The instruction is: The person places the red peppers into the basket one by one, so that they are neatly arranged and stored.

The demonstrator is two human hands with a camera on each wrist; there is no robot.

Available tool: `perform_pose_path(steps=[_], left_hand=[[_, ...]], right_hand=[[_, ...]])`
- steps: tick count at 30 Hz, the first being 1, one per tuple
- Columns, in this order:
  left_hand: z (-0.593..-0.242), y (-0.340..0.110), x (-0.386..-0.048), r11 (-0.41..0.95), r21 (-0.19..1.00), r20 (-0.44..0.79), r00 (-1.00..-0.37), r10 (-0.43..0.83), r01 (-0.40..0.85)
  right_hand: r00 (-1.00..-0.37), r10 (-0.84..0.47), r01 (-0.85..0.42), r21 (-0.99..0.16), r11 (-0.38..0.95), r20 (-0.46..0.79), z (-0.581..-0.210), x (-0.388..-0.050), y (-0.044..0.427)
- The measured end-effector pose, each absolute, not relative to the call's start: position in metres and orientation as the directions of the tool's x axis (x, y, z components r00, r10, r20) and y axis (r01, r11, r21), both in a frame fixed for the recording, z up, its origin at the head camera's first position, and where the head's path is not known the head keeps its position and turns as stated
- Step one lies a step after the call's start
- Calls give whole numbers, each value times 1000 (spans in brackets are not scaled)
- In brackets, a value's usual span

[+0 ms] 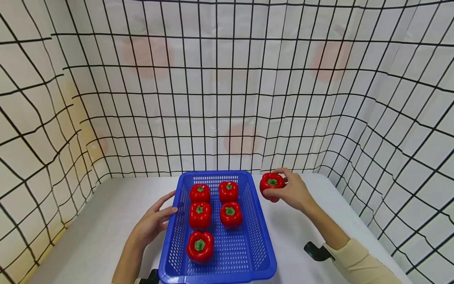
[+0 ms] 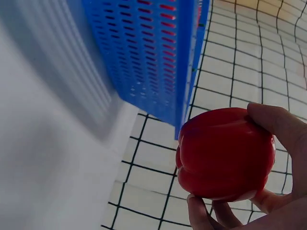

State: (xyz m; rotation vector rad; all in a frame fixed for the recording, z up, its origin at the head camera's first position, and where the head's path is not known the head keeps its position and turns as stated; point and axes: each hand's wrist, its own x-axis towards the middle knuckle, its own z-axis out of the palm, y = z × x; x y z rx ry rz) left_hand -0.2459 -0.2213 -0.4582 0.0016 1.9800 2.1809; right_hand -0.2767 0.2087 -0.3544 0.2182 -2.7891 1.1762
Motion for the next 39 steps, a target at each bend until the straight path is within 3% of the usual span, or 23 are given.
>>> perform_pose_path(steps=[22, 39], left_hand=[[-458, -222, -245, -41, 995, -77, -979, 188, -86], [-459, -223, -246, -59, 993, -88, -982, 165, -99]], right_hand=[[-952, -288, -277, -676, 682, 100, -337, -250, 163], [-873, -488, -354, -676, 646, -9, -350, -234, 134]])
